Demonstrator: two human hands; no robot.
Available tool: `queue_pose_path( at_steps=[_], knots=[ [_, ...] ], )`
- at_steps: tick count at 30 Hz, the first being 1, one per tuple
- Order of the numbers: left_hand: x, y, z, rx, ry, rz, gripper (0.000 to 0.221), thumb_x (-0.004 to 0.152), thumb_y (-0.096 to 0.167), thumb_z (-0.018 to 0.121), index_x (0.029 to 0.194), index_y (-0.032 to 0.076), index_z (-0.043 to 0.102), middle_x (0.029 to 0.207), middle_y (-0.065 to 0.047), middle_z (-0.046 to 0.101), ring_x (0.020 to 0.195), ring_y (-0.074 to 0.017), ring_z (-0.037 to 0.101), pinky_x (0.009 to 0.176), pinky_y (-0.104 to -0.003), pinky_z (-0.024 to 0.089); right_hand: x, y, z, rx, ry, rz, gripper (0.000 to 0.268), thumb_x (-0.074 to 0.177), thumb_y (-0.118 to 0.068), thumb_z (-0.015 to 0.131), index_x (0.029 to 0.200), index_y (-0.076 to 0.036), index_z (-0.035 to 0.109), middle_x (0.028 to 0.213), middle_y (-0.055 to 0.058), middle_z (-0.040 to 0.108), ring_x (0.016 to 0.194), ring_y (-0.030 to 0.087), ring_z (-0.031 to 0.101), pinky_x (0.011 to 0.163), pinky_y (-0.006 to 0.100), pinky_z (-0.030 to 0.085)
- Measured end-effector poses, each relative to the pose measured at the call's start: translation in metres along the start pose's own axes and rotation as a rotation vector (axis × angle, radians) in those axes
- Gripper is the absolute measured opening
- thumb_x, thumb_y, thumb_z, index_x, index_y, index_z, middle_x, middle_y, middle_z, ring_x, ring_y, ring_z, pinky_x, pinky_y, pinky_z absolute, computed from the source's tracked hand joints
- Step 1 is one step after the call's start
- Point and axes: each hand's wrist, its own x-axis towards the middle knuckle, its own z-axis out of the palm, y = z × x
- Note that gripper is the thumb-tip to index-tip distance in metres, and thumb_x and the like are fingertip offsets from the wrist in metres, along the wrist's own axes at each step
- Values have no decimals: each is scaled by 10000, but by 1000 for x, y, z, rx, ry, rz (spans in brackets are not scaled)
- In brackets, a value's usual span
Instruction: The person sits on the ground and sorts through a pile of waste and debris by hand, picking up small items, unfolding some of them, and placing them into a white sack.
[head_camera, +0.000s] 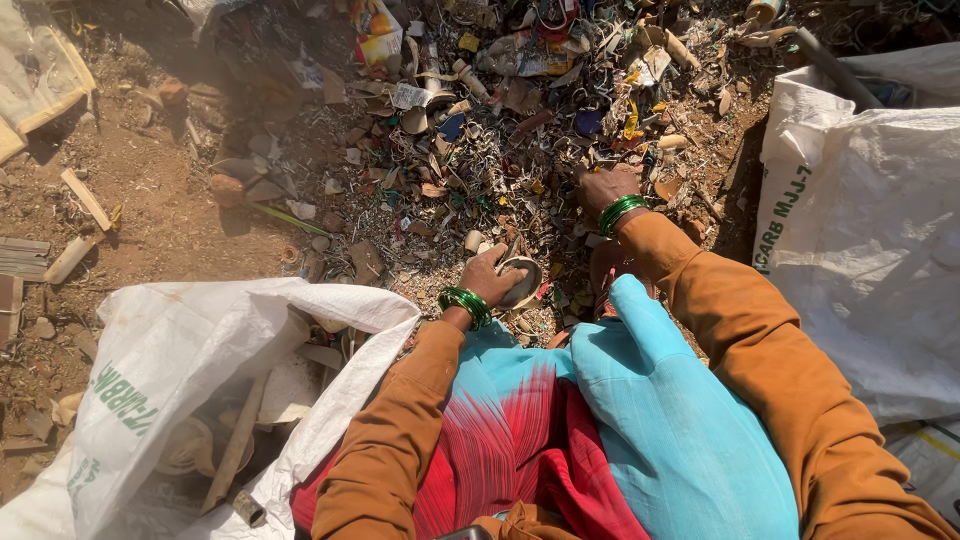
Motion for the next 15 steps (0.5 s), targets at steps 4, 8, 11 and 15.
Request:
queue_pose_path(
  at_steps=[4,8,11,15],
  knots=[
    [-23,56,-28,18,-23,35,520,824,383,781,1214,61,657,1118,-194,729,1040,-342,710,944,-425,549,-59,-6,-88,222,21,-31,226,1020,-279,651,1025,-73,742,914,143,760,800,304,727,723,450,603],
    [-71,123,-50,-49,66,228,410,791,298,753,1108,52,671,1013,-181,714,940,-361,704,852,-438,558,-124,-3,-164,527,257,17,282,1011,-375,644,1100,-115,707,933,140,757,824,320,728,752,460,579],
    [-122,171,-89,-138,133,391,365,787,214,735,1095,38,648,992,-181,700,926,-361,701,839,-434,563,-170,1,-228,464,269,-15,312,968,-392,665,1105,-117,719,964,147,757,833,340,730,751,471,573],
    [-218,199,-161,-179,289,494,315,815,128,698,1115,44,647,1002,-171,707,941,-340,714,844,-417,572,-224,-44,-319,269,167,-128,419,932,-511,673,1065,-120,740,933,164,762,825,353,741,760,483,592]
  ],
)
